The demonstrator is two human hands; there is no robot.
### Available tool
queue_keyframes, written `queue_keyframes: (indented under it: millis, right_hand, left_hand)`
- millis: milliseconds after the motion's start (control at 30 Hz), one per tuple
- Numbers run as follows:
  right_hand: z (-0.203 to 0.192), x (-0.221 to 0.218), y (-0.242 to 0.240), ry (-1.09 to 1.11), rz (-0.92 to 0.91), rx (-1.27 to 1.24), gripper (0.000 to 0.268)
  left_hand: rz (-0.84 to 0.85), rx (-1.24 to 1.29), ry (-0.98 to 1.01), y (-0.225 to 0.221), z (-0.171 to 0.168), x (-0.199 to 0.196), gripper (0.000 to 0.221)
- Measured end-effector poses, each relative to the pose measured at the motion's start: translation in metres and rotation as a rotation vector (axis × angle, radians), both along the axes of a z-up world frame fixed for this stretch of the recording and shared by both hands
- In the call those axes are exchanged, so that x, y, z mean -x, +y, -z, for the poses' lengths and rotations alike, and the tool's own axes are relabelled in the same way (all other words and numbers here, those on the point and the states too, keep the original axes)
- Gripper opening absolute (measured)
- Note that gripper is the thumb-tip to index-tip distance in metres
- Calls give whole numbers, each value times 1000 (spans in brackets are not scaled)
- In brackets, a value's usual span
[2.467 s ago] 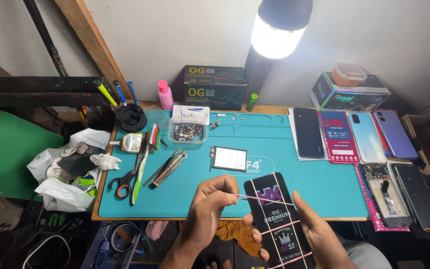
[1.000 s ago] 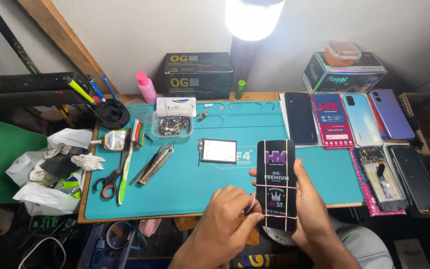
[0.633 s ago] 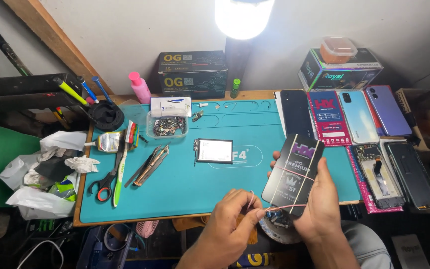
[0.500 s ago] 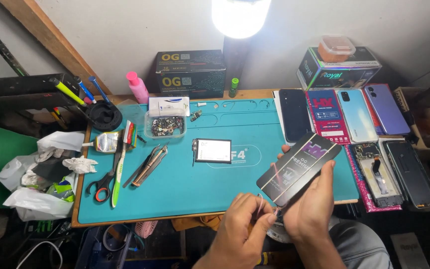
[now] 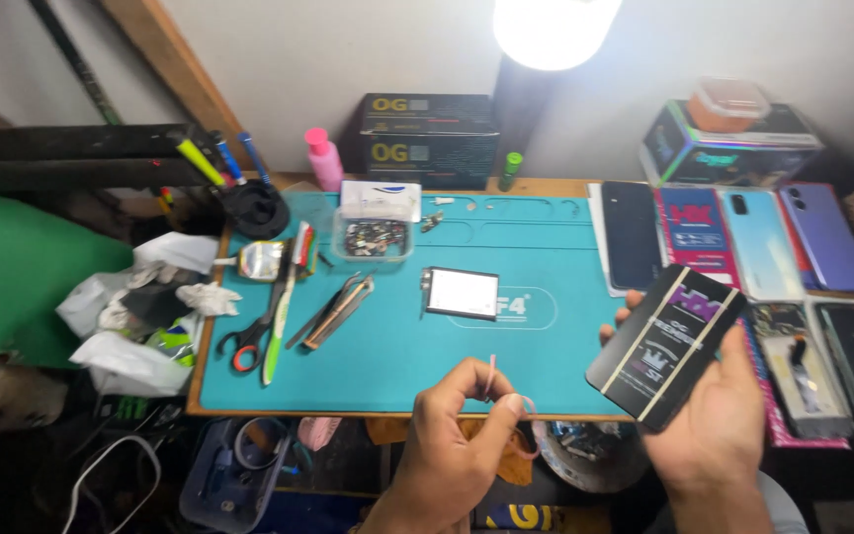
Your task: Cleaning and inspecting a mobile phone frame and screen using a cloth at a repair station.
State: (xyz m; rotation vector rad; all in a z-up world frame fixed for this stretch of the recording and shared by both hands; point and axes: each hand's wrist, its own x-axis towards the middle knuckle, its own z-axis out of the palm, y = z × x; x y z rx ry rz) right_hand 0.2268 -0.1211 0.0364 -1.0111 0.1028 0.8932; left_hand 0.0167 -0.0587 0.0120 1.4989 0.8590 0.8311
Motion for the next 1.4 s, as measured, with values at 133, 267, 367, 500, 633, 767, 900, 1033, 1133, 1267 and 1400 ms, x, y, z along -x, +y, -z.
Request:
queue_keyframes:
  millis: [133,267,367,500,633,767,900,1033,1133,1267,1400]
  right_hand:
    - [-7,22,5,-142,-180,203,78]
    - [-30,57,20,-93,-253,373,90]
    - [-53,81,31,-75,-291,485,89]
    - [-39,80,26,-77,-311,456,81]
    - [-28,79,23,-85,-343,485,68]
    - [-22,86,21,-279,-401,583,43]
    - [16,89,7,-421,-407,512,38]
    - [36,90,-3,-821,-476,352,43]
    - [31,90,-4,-868,-512,331,49]
    - [39,78,-8,-927,-533,341,44]
    - [30,82,-6,-775,-535,379,35]
  left_hand:
    - [-67,72,26,13,-19,19,10]
    - [-106,525,23,33,-20,35,33]
    - [-123,243,187,37,13,41,18]
    - [12,-263,895,46,20,57,12]
    - [-129,389,335,53,-6,47,35]
    - [-96,854,-394,39,13,29,16]
    - [-95,554,-127,26,-5,1,13]
    - [-251,567,-129,17,-5,-17,9]
    - [-196,583,-149,16,1,-20,8]
    - [-145,621,-174,12,22,-22,12]
    - [-100,721,-206,16,8,-20,13]
